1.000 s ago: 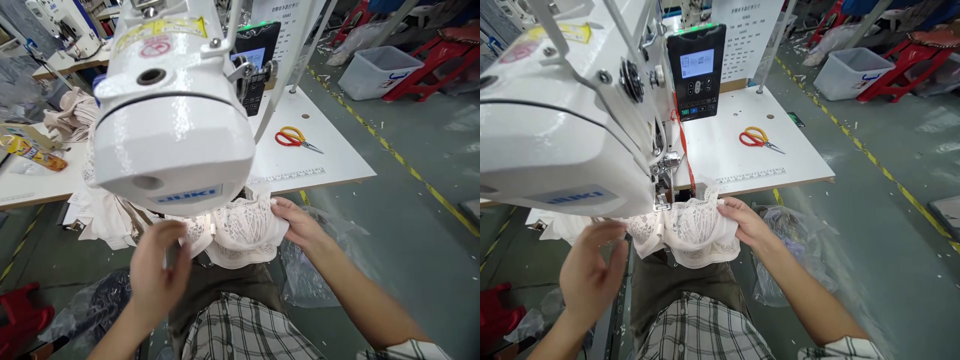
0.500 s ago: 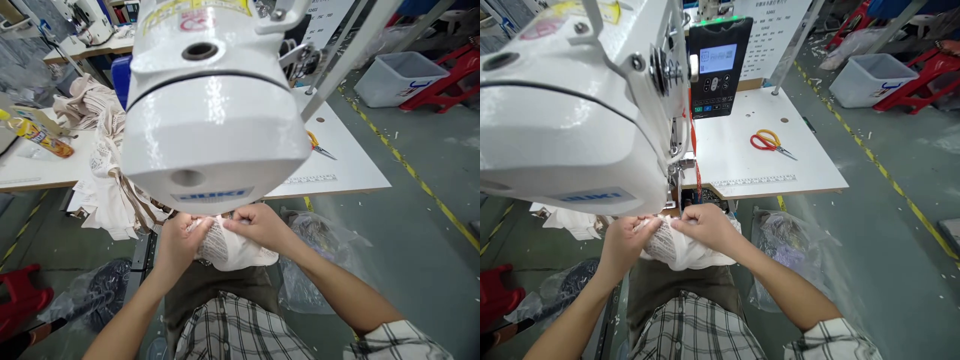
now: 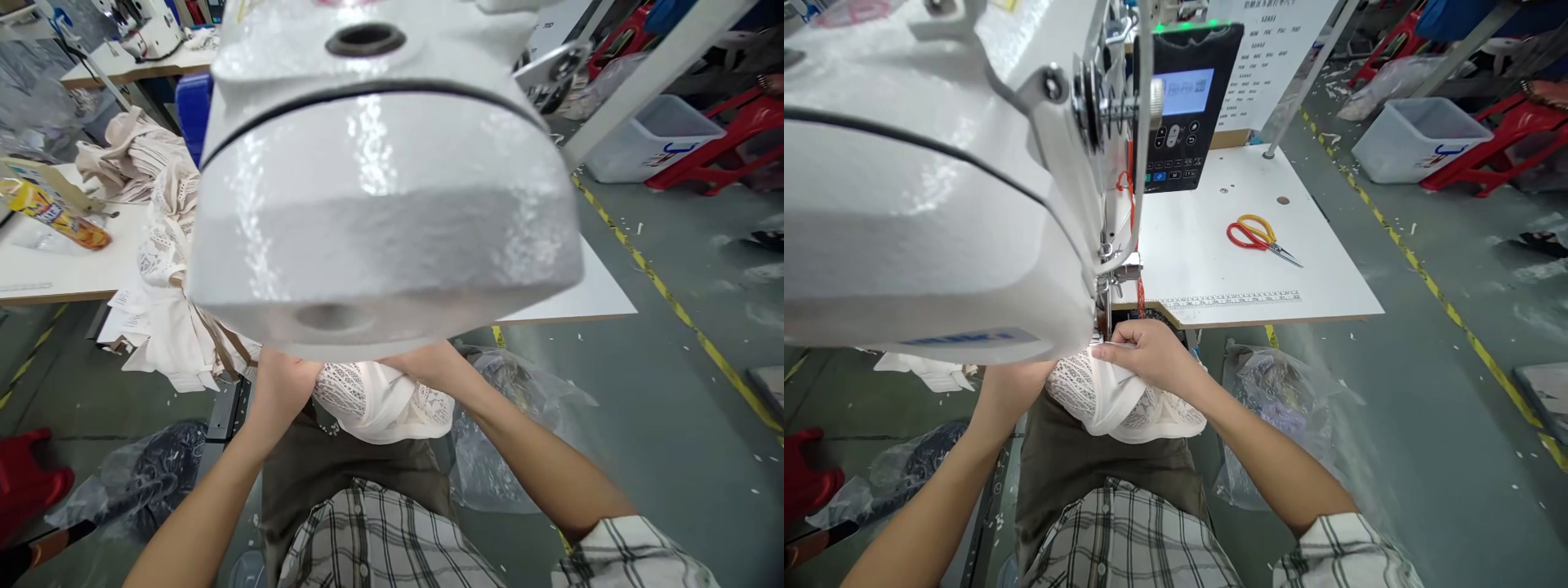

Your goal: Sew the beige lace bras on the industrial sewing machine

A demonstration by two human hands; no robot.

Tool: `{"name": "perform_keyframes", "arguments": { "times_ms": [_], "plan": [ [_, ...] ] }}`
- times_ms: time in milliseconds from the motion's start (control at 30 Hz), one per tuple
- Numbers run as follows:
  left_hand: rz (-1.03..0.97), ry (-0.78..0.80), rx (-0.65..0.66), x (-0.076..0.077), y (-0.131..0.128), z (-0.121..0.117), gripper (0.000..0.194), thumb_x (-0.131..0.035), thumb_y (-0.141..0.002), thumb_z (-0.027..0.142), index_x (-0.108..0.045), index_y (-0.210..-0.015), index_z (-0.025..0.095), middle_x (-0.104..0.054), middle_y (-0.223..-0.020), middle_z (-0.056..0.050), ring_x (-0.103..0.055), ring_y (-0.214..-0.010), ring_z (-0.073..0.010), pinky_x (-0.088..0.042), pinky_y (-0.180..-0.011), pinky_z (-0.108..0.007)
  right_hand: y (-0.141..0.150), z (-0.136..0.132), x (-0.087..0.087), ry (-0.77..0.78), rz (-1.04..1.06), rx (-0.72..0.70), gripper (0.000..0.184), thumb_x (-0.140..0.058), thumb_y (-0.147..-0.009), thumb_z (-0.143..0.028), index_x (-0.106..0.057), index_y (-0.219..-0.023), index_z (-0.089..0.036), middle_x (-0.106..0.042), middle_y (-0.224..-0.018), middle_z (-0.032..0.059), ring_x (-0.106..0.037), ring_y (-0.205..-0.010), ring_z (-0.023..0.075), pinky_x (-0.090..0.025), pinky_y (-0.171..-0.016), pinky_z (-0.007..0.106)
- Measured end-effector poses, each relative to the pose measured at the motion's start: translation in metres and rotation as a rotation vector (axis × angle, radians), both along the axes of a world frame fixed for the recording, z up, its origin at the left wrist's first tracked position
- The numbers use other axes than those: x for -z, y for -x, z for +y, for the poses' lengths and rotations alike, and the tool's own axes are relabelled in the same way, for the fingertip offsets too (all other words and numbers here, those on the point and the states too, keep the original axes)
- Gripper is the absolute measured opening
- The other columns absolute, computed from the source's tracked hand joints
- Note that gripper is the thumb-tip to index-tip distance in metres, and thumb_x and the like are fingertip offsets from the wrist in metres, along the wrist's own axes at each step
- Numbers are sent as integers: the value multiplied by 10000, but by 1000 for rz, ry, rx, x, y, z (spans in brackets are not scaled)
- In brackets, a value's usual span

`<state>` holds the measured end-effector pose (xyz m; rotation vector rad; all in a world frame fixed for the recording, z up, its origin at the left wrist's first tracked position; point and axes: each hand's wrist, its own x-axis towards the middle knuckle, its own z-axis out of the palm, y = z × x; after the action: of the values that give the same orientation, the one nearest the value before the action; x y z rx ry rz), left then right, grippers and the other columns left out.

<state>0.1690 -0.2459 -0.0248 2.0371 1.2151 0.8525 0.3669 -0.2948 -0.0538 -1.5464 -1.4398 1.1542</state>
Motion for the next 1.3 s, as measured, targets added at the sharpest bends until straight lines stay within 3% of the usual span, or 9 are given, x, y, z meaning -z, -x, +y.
{"name": "perform_keyframes", "arguments": {
  "times_ms": [167, 267, 467, 667, 833, 967, 1100, 1200, 1300],
  "plan": [
    [66, 59, -18, 8, 10, 0, 54, -605, -777, 215, -632, -757, 172, -701, -773, -35, -640, -871, -233, -528, -811, -310, 2, -4, 10, 4, 36, 31, 398, -673, -780, -513, -560, -588, -184, -493, -570, -23, -451, -576, 126, -321, -534, 247],
    [87, 144, -117, 23, 24, -4, 146, -582, -848, 292, -653, -865, 165, -709, -862, -58, -645, -924, -244, -508, -900, -363, 1, -9, 18, 11, 103, 42, 378, -653, -797, -499, -562, -614, -181, -501, -593, -19, -444, -583, 124, -310, -539, 248],
    [-156, 183, -260, 90, 50, -49, 505, -540, -937, 415, -429, -1383, 206, -528, -1382, -157, -530, -1272, -268, -443, -1056, -430, -5, -20, 29, 1, 179, 43, 415, -633, -840, -505, -511, -608, -183, -474, -614, -27, -401, -564, 107, -282, -538, 251],
    [-66, 83, 59, 152, 41, -108, 908, -663, -814, 548, -228, -1526, 191, -318, -1537, -202, -297, -1437, -378, -275, -1160, -585, -10, -35, 39, 4, 221, 91, 423, -618, -845, -515, -483, -610, -191, -435, -601, -34, -394, -564, 115, -288, -550, 258],
    [104, -20, 18, 183, 18, -111, 744, -670, -838, 404, -348, -1456, 141, -346, -1501, -237, -301, -1428, -399, -314, -1128, -607, -13, -49, 46, -13, 206, 134, 431, -586, -871, -520, -469, -614, -195, -424, -607, -35, -394, -568, 117, -305, -564, 260],
    [128, -59, 20, 190, 21, -89, 489, -514, -891, 188, -464, -1376, 147, -471, -1424, -202, -406, -1378, -347, -368, -1123, -540, -10, -54, 46, -61, 175, 84, 360, -526, -919, -496, -606, -765, -181, -585, -737, 12, -522, -687, 154, -378, -636, 268],
    [163, -94, -36, 171, 42, -72, 533, -397, -877, 62, -484, -1384, 202, -469, -1466, -150, -378, -1415, -302, -329, -1159, -530, -23, -65, 39, -62, 36, 25, 407, -483, -944, -502, -587, -720, -178, -583, -707, 6, -519, -659, 149, -366, -618, 263],
    [227, -236, -113, 161, 47, -82, 517, -398, -890, 62, -518, -1370, 212, -440, -1507, -146, -309, -1462, -300, -260, -1178, -576, -59, -85, 45, 4, -161, 18, 406, -458, -949, -499, -606, -743, -182, -595, -691, 8, -526, -639, 158, -361, -588, 263],
    [374, -238, 12, 168, 33, -112, 524, -469, -879, 89, -520, -1383, 225, -382, -1557, -140, -220, -1500, -305, -206, -1192, -579, -101, -104, 66, 154, -525, 1, 370, -434, -955, -439, -640, -790, -180, -645, -731, 51, -576, -667, 198, -368, -580, 284]
  ]
}}
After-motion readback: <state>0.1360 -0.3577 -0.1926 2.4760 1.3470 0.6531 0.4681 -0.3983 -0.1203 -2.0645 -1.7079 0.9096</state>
